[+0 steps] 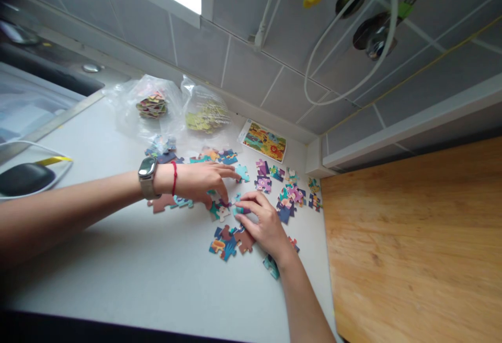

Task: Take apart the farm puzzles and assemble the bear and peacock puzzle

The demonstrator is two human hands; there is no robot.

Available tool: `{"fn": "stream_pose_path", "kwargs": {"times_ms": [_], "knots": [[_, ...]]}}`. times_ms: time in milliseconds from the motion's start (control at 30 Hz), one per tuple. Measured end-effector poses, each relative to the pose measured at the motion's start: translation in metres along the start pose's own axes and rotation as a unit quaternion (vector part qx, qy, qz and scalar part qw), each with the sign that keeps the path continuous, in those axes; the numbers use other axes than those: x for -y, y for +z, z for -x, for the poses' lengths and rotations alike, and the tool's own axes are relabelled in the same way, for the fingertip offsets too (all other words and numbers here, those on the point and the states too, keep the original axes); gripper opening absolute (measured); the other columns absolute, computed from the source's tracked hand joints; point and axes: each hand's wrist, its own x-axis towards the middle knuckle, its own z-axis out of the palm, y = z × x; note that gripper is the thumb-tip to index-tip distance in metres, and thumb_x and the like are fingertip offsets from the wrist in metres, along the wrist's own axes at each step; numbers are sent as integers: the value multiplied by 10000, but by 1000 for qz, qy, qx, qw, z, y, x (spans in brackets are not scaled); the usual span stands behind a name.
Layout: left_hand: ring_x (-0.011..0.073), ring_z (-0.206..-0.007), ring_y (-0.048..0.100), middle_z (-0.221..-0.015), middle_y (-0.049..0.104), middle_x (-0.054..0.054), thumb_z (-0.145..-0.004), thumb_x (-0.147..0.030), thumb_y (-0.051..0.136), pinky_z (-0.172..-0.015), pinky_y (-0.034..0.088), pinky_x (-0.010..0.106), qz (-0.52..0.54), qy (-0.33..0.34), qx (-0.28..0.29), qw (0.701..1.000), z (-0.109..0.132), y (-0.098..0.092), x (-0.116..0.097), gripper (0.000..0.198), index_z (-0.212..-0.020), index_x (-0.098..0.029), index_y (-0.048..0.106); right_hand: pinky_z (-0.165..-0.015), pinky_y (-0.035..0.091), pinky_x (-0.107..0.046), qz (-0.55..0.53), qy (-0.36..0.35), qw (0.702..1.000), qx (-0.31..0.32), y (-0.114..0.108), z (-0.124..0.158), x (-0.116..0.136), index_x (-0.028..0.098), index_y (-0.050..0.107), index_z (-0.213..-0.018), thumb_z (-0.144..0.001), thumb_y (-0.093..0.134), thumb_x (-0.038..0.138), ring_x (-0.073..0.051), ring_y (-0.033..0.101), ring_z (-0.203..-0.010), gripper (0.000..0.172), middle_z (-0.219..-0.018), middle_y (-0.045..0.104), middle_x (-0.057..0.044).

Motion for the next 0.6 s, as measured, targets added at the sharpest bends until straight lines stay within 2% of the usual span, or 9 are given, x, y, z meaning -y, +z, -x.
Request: {"fn": "stream_pose_path", "kwargs": {"times_ms": [133, 233, 367, 467, 533, 600], "knots": [[338, -1434, 518, -1542, 582, 32, -698, -208, 952, -1170, 440, 447, -4, 14, -15, 1000, -1, 3, 3, 437, -1080, -386, 837, -1106, 509, -441, 34, 32, 999, -1, 0, -1, 3, 296, 744, -1257, -904, 791, 260, -271, 612, -1262, 358, -1341, 640, -88], [337, -1424, 530, -1528, 592, 49, -700, -214, 955, -1167, 446, 445, -8, 14, -20, 1000, 0, 3, 3, 430, -1084, -363, 835, -1082, 516, -441, 37, 39, 999, 8, 0, -2, 3, 296, 746, -1242, -906, 790, 261, -263, 631, -1199, 340, -1245, 670, -78], [345, -1372, 573, -1482, 617, 107, -671, -266, 980, -1136, 478, 454, -10, -7, -43, 999, 0, 3, 2, 519, -1158, -293, 802, -1058, 516, -442, 31, 40, 999, 4, 1, -1, 0, 290, 750, -1204, -889, 812, 263, -263, 625, -1173, 322, -1211, 664, -75], [344, -1365, 573, -1466, 623, 99, -664, -313, 986, -1117, 486, 443, -14, -2, -53, 998, -1, 5, 5, 481, -1109, -292, 806, -1023, 531, -438, 26, 31, 999, 6, 1, 0, 0, 292, 748, -1188, -893, 808, 265, -257, 636, -1117, 302, -1127, 676, -65], [345, -1360, 573, -1454, 627, 94, -659, -335, 989, -1111, 484, 443, -17, 7, -58, 998, -1, 8, 8, 453, -1072, -290, 807, -1035, 531, -433, 26, 35, 999, 3, 0, 0, 0, 294, 740, -1209, -902, 794, 265, -256, 636, -1144, 313, -1166, 667, -70], [345, -1335, 584, -1432, 632, 105, -638, -365, 999, -1100, 487, 443, -20, 8, -73, 997, -1, 10, 9, 510, -1093, -270, 789, -1084, 510, -436, 28, 40, 999, -1, 0, 0, 1, 295, 730, -1241, -901, 795, 269, -262, 617, -1228, 347, -1277, 646, -80]]}}
